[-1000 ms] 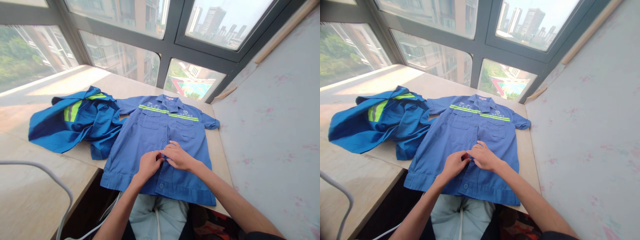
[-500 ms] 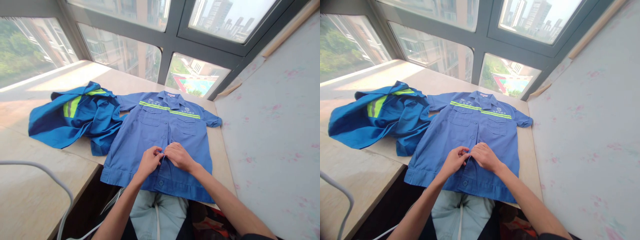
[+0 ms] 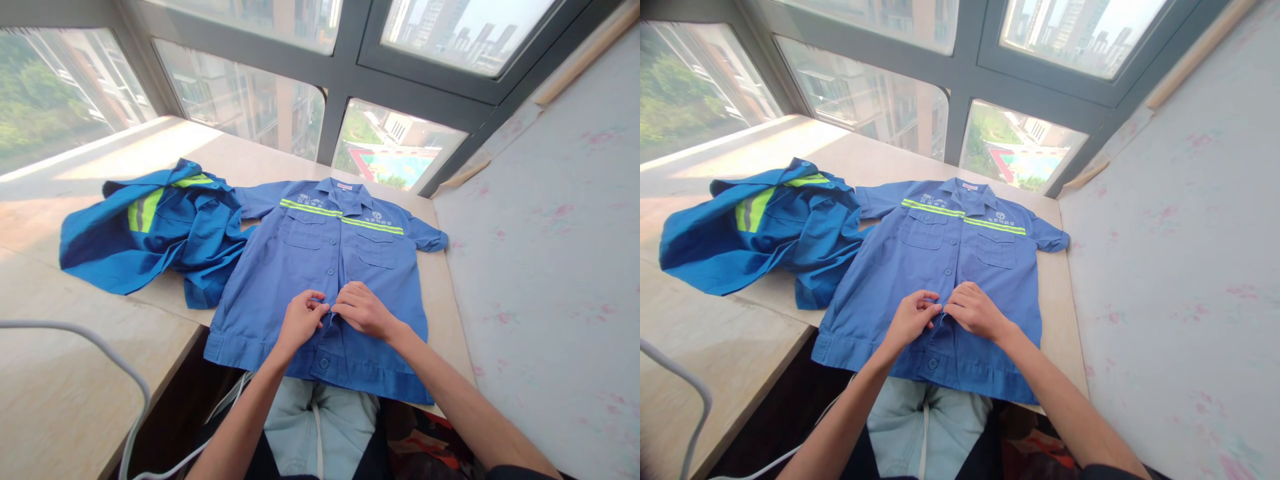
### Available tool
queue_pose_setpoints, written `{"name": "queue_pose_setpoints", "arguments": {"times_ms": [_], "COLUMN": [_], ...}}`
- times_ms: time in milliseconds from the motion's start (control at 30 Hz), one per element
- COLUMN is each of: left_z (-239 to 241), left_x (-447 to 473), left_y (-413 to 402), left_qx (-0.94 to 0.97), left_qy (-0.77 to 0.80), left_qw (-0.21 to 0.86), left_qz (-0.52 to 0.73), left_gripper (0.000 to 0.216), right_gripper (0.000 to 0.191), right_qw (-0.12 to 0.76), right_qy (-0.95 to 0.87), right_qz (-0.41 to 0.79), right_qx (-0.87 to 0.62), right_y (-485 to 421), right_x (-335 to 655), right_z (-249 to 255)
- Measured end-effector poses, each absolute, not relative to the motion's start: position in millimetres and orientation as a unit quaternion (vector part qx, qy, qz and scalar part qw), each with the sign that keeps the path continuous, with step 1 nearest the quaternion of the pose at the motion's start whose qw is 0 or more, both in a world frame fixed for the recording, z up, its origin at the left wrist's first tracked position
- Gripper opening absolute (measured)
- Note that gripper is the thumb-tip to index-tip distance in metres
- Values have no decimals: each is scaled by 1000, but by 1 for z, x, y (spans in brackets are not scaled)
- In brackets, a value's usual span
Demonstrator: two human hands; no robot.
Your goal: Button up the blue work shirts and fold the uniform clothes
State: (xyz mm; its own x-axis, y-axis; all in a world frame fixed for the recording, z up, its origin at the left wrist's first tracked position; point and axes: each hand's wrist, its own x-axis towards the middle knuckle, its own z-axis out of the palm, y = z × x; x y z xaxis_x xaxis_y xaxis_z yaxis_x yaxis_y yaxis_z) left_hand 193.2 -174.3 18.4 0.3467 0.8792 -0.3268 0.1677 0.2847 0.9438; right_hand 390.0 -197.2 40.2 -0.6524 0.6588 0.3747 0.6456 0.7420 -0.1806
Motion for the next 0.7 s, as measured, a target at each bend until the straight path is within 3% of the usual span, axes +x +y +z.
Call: {"name": "queue_pose_setpoints", "arguments": {"times_ms": [167,333,700], "left_z": [24,25,30], "left_x": [195,194,197], "left_y": [-176,-174,-186], "left_qx": [509,526,593], "left_qy": [518,519,539], "left_qw": [633,631,535], "left_qz": [268,234,270], "left_gripper": [25,10,20], "right_gripper": [18,16,27], "right_qw": [226,240,295], "right_qy": [-906,-899,-869], "right_qz": [2,-20,-12], "right_qx": [-359,-366,-398], "right_y": [-200,-202,-204], "right_x": [389,391,388], "right_z": [35,26,15]}}
